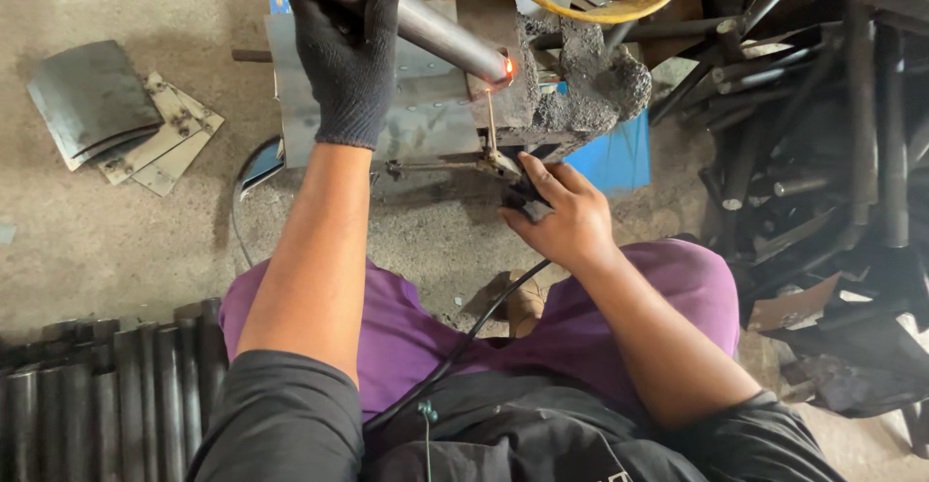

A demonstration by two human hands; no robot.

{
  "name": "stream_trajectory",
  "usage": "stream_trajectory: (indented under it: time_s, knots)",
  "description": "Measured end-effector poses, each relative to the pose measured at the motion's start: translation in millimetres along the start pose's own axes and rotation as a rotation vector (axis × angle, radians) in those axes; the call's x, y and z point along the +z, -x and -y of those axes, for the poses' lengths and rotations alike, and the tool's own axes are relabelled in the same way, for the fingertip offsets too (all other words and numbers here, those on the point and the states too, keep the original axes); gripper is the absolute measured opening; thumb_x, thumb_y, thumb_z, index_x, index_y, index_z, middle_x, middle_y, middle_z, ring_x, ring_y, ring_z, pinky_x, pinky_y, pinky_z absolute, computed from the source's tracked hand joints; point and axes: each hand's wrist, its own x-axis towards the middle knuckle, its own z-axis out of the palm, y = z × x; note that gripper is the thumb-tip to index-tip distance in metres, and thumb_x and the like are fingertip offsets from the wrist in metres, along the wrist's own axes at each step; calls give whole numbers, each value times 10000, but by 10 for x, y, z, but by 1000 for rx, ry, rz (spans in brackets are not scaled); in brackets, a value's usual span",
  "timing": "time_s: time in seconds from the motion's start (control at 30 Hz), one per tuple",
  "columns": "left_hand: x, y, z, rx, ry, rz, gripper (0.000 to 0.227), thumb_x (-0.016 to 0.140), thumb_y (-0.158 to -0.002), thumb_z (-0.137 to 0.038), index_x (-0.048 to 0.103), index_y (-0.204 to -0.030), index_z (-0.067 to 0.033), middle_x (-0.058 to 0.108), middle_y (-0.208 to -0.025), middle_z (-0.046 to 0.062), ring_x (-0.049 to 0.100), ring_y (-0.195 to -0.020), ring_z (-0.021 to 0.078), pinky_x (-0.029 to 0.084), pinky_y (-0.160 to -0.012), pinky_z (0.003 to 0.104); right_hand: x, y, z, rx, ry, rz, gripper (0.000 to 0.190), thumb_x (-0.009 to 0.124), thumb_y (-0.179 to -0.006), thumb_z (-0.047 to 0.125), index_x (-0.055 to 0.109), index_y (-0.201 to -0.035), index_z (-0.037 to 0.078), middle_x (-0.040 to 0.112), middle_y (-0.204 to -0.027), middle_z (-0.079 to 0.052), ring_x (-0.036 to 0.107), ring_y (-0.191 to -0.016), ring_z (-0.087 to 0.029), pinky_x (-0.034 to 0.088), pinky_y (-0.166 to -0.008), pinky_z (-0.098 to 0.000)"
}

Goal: The person welds a metal rod to a flat metal plate using a welding torch, then picks up a metal cone and welds it to the same plate. The person handles the metal rod, plate, and cone while seated on the floor.

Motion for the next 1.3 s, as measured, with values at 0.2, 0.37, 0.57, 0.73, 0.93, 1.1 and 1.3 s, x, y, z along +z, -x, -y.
stream_trajectory:
  time_s: [0.2,0.37,0.57,0.73,0.93,1.1,1.3]
  knots:
    - [40,-18,-38,-19,63,23,730,866,-1005,-226,372,-1495,-1,649,-1312,135,679,-1197,192,591,-1039,348,109,-67,-45,41,33,17,747,925,-725,349,647,-1368,88,665,-951,-100,666,-829,-292,564,-719,-392]
    - [39,-23,-56,-117,69,59,632,847,-1004,-210,433,-1450,-37,668,-1233,143,704,-1077,189,633,-926,342,161,-72,-48,-3,-17,-28,701,903,-775,292,629,-1387,89,705,-1023,-46,708,-936,-236,585,-777,-349]
    - [40,-21,-70,-81,60,53,660,827,-1020,-202,373,-1470,-39,654,-1331,145,724,-1193,216,649,-1026,354,141,-58,-75,31,-37,-15,721,907,-778,302,617,-1396,71,707,-1041,-55,705,-940,-225,590,-789,-347]
    - [28,-10,-44,-72,120,66,651,825,-1022,-179,376,-1472,-38,640,-1347,160,695,-1234,230,621,-1058,378,148,-72,-100,39,-20,-38,742,924,-752,323,617,-1377,67,702,-996,-74,705,-886,-249,584,-758,-362]
    - [27,-12,4,-63,165,67,595,832,-1039,-129,418,-1460,-48,646,-1357,158,688,-1249,252,605,-1094,390,120,-79,-109,63,-125,-36,702,932,-762,252,629,-1377,103,713,-1002,-64,734,-873,-213,596,-761,-327]
    - [28,-8,-44,-58,205,56,621,824,-1027,-74,391,-1471,-49,611,-1377,148,664,-1275,247,582,-1116,393,136,-62,-101,145,-185,-23,707,941,-745,188,636,-1375,93,706,-1046,-83,749,-884,-193,606,-770,-294]
    - [39,-37,-11,-33,232,73,626,840,-1032,-49,390,-1467,-49,618,-1377,148,673,-1251,247,591,-1095,387,107,-74,-129,62,-148,-46,706,934,-750,196,627,-1376,89,729,-1044,-32,736,-939,-200,593,-802,-315]
